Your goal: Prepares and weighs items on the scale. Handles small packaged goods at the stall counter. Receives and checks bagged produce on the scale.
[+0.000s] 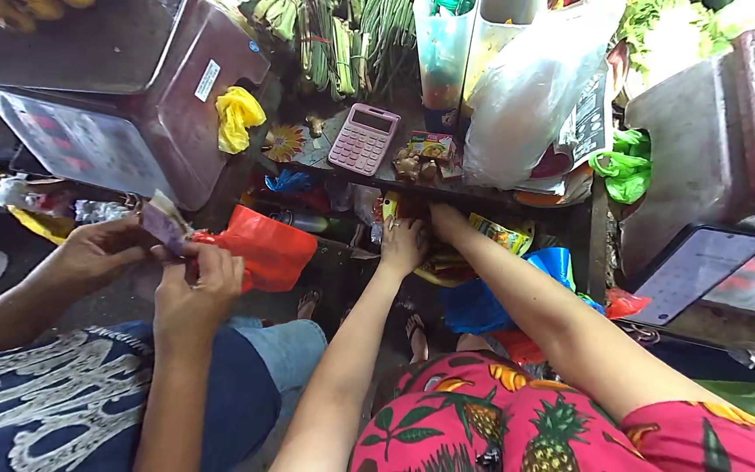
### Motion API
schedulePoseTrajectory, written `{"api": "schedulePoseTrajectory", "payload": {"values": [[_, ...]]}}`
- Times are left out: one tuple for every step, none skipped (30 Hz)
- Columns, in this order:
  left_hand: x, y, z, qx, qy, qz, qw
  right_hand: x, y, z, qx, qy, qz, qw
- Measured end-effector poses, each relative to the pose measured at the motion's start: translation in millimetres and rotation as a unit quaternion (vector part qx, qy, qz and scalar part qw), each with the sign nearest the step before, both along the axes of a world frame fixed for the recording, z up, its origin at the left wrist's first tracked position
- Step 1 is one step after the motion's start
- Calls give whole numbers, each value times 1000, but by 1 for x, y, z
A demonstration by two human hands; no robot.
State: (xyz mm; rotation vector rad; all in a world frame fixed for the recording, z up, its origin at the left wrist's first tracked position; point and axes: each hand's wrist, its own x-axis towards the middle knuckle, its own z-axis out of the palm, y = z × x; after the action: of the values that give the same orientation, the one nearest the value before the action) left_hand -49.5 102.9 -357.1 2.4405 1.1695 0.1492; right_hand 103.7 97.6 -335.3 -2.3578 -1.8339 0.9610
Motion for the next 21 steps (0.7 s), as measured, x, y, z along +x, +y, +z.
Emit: {"api": "schedulePoseTrajectory", "payload": {"values": [[1, 2, 2, -5, 5, -1, 1000, 1, 0, 1, -3, -1, -3, 1000], [1, 3, 3, -10, 6, -2, 1000, 2, -1, 3, -8, 1, -4, 1000], [0, 4, 2, -13, 4, -2, 1000, 4, -3, 5, -15, 5, 1, 1000], [0, 5, 1, -16, 1, -2, 1000, 6, -4, 5, -21, 6, 9, 1000], [0, 6, 1, -21, -2, -2, 1000, 9, -5, 5, -22, 7, 17, 1000], [0, 6, 1, -27, 2, -4, 1000, 10, -5, 5, -22, 8, 22, 999], [1, 7, 2, -31, 10, -6, 999, 10, -4, 6, -22, 8, 23, 999], [1, 8, 4, -37, 16, -10, 999, 9, -3, 7, -22, 13, 17, 1000], [1, 9, 5, -41, 19, -13, 999, 7, -2, 8, -21, 23, 7, 1000], [0, 9, 5, -44, 19, -15, 999, 5, -1, 8, -21, 34, -3, 999], [-1, 10, 4, -42, 16, -17, 999, 3, 0, 7, -23, 45, -10, 999], [-1, 10, 2, -38, 9, -17, 999, 2, 3, 6, -29, 53, -14, 998], [-2, 9, 0, -34, -2, -16, 999, 1, 6, 6, -38, 58, -15, 997], [-3, 9, -2, -31, -18, -14, 999, 2, 9, 6, -45, 63, -13, 997], [-4, 9, -4, -24, -33, -12, 999, 3, 12, 5, -51, 70, -10, 996], [-5, 9, -5, -20, -41, -9, 999, 5, 14, 3, -54, 71, -3, 996], [-5, 9, -7, -18, -43, -7, 999, 8, 15, 0, -53, 72, 6, 996], [-4, 9, -9, -14, -43, -4, 999, 10, 15, -2, -50, 71, 18, 996], [-4, 9, -10, -11, -42, -1, 999, 13, 14, -3, -44, 70, 28, 996], [-3, 8, -10, -7, -40, 2, 999, 14, 11, -2, -37, 68, 35, 996], [-2, 8, -10, -4, -40, 6, 999, 14, 6, 0, -29, 62, 41, 997]]}}
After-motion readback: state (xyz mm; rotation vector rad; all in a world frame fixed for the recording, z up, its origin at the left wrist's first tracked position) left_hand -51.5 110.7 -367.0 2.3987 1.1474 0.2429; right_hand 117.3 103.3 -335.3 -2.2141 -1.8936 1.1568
